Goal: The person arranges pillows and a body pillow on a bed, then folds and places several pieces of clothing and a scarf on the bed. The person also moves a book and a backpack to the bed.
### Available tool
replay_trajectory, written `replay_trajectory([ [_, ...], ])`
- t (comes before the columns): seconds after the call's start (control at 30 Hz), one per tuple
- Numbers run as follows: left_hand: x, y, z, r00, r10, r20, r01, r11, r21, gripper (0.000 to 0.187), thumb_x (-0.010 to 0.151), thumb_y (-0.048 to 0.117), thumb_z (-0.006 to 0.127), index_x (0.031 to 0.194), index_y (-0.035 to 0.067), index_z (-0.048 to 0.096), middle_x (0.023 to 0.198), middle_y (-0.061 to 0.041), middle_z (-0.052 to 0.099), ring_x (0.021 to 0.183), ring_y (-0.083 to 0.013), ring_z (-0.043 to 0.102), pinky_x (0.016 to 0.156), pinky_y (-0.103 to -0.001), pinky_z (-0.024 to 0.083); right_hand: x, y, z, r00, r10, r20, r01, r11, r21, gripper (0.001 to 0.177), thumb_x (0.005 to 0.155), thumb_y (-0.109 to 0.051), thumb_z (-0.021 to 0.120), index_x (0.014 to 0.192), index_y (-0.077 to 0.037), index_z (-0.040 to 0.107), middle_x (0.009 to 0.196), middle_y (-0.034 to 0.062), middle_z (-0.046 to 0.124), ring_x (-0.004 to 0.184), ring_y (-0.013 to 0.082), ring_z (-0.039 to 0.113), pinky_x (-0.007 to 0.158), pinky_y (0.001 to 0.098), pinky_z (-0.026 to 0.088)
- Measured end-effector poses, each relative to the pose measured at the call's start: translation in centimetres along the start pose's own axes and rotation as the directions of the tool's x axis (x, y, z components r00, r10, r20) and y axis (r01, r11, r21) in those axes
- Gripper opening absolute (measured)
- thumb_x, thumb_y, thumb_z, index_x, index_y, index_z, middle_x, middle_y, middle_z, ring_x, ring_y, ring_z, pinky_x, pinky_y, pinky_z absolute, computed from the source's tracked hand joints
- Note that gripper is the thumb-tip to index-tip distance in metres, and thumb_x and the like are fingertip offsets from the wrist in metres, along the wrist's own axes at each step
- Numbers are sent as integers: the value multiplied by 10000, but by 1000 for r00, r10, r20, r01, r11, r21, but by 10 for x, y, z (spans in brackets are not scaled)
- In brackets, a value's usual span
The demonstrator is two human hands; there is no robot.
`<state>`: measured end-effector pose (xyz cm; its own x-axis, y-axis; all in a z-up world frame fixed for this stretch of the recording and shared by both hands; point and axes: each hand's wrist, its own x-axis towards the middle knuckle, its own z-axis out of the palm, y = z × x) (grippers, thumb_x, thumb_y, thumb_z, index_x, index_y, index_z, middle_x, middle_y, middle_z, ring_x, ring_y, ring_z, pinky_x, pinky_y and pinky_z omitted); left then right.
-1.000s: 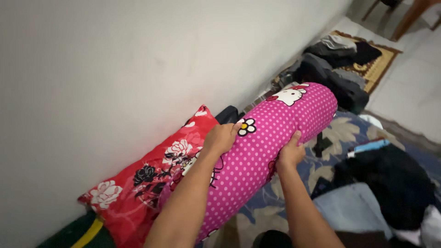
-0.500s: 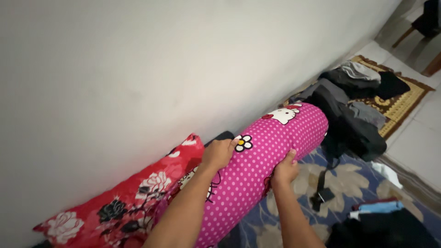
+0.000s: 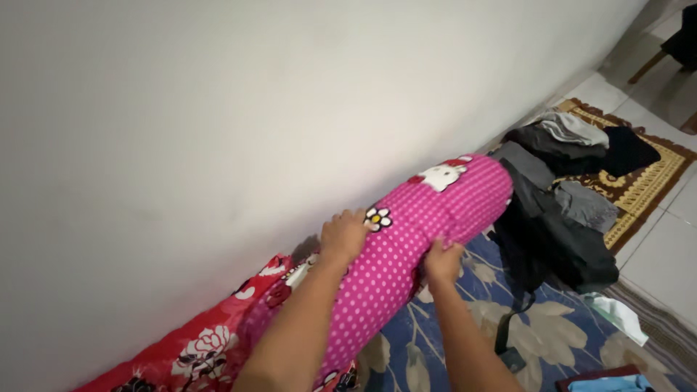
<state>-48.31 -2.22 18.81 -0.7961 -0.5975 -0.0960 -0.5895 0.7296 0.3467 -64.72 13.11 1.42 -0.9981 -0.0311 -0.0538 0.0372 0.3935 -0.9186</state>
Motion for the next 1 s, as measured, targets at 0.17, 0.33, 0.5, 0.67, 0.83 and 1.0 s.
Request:
replay_trajectory([
  [0.17,-25,-7,44,981,-7,194,-55,947,315,644,1069,572,332,1631,279,215,1683,-153,153,1520,-432,180,1157,-727,150,-42,70,49,896,-296,331,358,922,-145,608,953,-386,601,1400,1,454,1329,345,547,1234,482,561,1070,503,440],
  [0.33,-28,-9,35,948,-90,304,10,967,254,696,1004,599,363,1629,340,199,1720,-98,112,1566,-398,134,1170,-746,142,-67,106,84,914,-289,286,325,942,-87,852,1046,-432,592,1664,-25,171,1573,433,187,1453,608,257,1194,556,244],
  [0.5,-32,-23,-7,864,-307,400,254,950,182,1073,767,804,592,1633,282,231,1665,-131,263,1515,-385,292,1170,-661,266,-71,81,51,875,52,481,-156,971,179,868,941,-470,636,1614,-132,205,1560,297,317,1397,511,388,1118,615,346],
  [0.67,-41,-29,-13,892,-338,300,317,941,117,1307,621,934,653,1612,158,302,1549,-214,459,1389,-388,511,1134,-490,423,-120,12,20,478,393,785,-844,451,288,875,850,-452,671,1581,-258,230,1532,183,425,1311,425,500,1000,682,445],
  [0.83,-52,-3,-40,953,-226,200,237,971,-31,1218,595,872,649,1600,258,339,1421,-210,587,1267,-407,608,1051,-505,491,-144,-57,-7,800,211,562,-585,488,648,803,841,-238,679,1523,-315,260,1465,106,479,1264,338,547,984,614,522],
  [1.0,-27,27,-83,999,-27,17,28,998,-60,1090,599,840,672,1521,293,471,1281,-210,686,1166,-403,667,988,-512,519,-128,-95,-18,913,9,409,-375,416,828,704,917,-168,614,1528,-240,273,1431,107,499,1229,279,568,983,503,539],
])
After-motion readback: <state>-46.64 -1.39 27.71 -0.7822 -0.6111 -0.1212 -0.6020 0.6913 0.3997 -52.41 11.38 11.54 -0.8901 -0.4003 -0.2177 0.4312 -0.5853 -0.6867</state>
